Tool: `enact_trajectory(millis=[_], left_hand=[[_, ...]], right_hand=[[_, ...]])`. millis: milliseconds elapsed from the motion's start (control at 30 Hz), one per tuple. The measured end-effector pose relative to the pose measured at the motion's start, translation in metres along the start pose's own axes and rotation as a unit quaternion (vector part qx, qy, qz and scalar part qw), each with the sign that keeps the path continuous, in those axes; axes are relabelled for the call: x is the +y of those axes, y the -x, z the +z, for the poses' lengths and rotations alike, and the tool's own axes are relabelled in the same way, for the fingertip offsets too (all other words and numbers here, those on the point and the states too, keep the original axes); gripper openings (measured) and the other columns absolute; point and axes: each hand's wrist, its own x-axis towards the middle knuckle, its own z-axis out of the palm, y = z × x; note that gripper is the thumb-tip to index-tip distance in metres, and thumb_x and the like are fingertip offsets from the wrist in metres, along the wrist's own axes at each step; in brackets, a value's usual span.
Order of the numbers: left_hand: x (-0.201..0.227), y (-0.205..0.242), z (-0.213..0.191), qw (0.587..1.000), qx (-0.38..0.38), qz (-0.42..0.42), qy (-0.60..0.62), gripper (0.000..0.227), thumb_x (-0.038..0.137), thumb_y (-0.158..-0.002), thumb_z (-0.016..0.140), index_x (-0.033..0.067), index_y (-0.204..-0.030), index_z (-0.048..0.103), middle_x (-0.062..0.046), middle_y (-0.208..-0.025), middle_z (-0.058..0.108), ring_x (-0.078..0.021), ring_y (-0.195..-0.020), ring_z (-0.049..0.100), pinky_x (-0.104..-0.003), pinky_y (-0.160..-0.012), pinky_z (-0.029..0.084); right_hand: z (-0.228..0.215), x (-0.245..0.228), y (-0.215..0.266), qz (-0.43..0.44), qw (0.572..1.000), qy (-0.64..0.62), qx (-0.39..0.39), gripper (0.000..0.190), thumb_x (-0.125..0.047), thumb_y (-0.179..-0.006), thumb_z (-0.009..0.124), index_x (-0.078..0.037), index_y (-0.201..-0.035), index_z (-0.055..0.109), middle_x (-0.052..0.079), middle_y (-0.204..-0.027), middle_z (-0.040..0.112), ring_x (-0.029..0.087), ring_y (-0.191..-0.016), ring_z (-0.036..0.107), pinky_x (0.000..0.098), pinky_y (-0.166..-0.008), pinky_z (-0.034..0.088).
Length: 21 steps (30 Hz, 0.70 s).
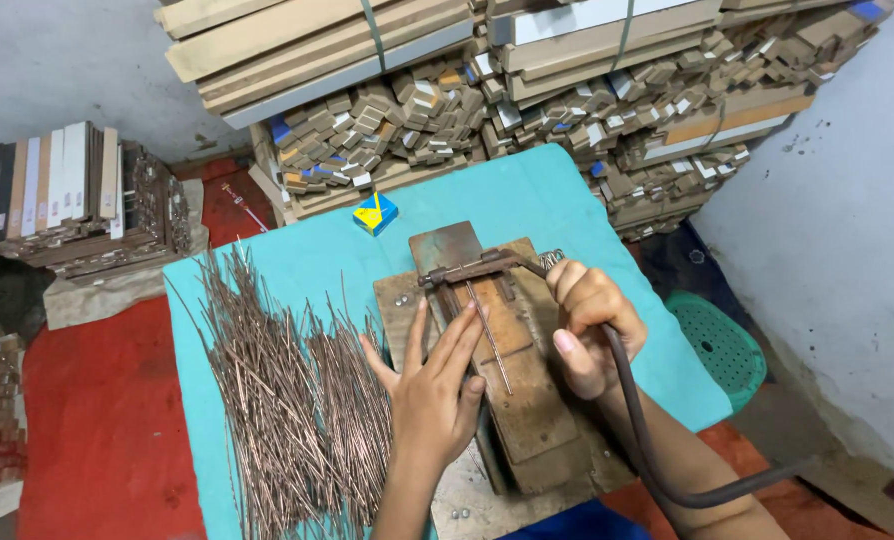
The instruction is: Processing thin metal rods using a manual jig and lever
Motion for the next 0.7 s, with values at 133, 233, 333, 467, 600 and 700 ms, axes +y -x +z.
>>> enact_trajectory(millis=[133, 233, 333, 467, 600, 700], left_hand=[[0.002, 0.000, 0.006, 1.000, 0.006, -0.011, -0.005, 0.068, 0.060, -0.106, 0.009, 0.0307, -0.153, 0.047, 0.011, -0.152, 0.056, -0.0280, -0.154, 0.028, -0.079, -0.110, -0.011], [0.008, -0.002, 0.005, 1.000, 0.003, -0.027, 0.008, 0.065, 0.057, -0.106, 0.015, 0.0274, -0.150, 0.052, 0.010, -0.150, 0.058, -0.0292, -0.154, 0.027, -0.080, -0.108, -0.012], [0.008, -0.004, 0.007, 0.999, 0.000, -0.037, 0.015, 0.066, 0.059, -0.103, 0.021, 0.0205, -0.138, 0.063, 0.008, -0.146, 0.060, -0.0292, -0.150, 0.032, -0.082, -0.107, -0.011], [0.006, -0.004, 0.012, 0.999, 0.028, -0.024, 0.002, 0.048, 0.048, -0.098, 0.046, 0.0199, -0.132, 0.066, 0.009, -0.141, 0.063, -0.0285, -0.146, 0.040, -0.079, -0.110, -0.007], [0.005, -0.004, 0.012, 0.999, 0.035, -0.015, -0.015, 0.046, 0.044, -0.098, 0.048, 0.0207, -0.133, 0.065, 0.009, -0.140, 0.063, -0.0288, -0.145, 0.041, -0.078, -0.110, -0.004], [0.002, -0.004, 0.014, 0.999, 0.044, -0.009, -0.011, 0.045, 0.040, -0.101, 0.039, 0.0198, -0.129, 0.068, 0.008, -0.142, 0.063, -0.0288, -0.146, 0.041, -0.079, -0.110, -0.003]], right_hand=[[-0.005, 0.001, 0.008, -0.011, 1.000, 0.018, -0.002, 0.023, -0.018, -0.091, 0.059, -0.011, -0.077, 0.043, 0.002, -0.069, 0.035, 0.018, -0.061, 0.034, 0.0360, -0.064, 0.032], [-0.008, 0.002, 0.010, -0.031, 0.999, 0.029, -0.012, 0.024, -0.016, -0.090, 0.058, -0.010, -0.075, 0.041, 0.002, -0.067, 0.034, 0.018, -0.060, 0.033, 0.0360, -0.062, 0.033], [-0.008, 0.004, 0.009, -0.041, 0.999, 0.026, -0.015, 0.024, -0.014, -0.090, 0.058, -0.009, -0.074, 0.041, 0.004, -0.066, 0.034, 0.019, -0.058, 0.032, 0.0364, -0.061, 0.033], [-0.005, 0.009, 0.005, -0.042, 0.999, 0.023, -0.015, 0.025, -0.010, -0.088, 0.058, -0.007, -0.071, 0.040, 0.005, -0.064, 0.032, 0.020, -0.057, 0.030, 0.0363, -0.059, 0.031], [0.001, 0.016, -0.012, -0.009, 1.000, -0.003, -0.006, 0.028, -0.011, -0.092, 0.058, -0.008, -0.070, 0.040, 0.004, -0.063, 0.031, 0.019, -0.056, 0.027, 0.0352, -0.058, 0.028], [0.005, 0.026, -0.024, 0.005, 1.000, -0.010, -0.004, 0.029, -0.010, -0.093, 0.056, -0.008, -0.071, 0.037, 0.004, -0.063, 0.029, 0.019, -0.054, 0.026, 0.0328, -0.055, 0.027]])
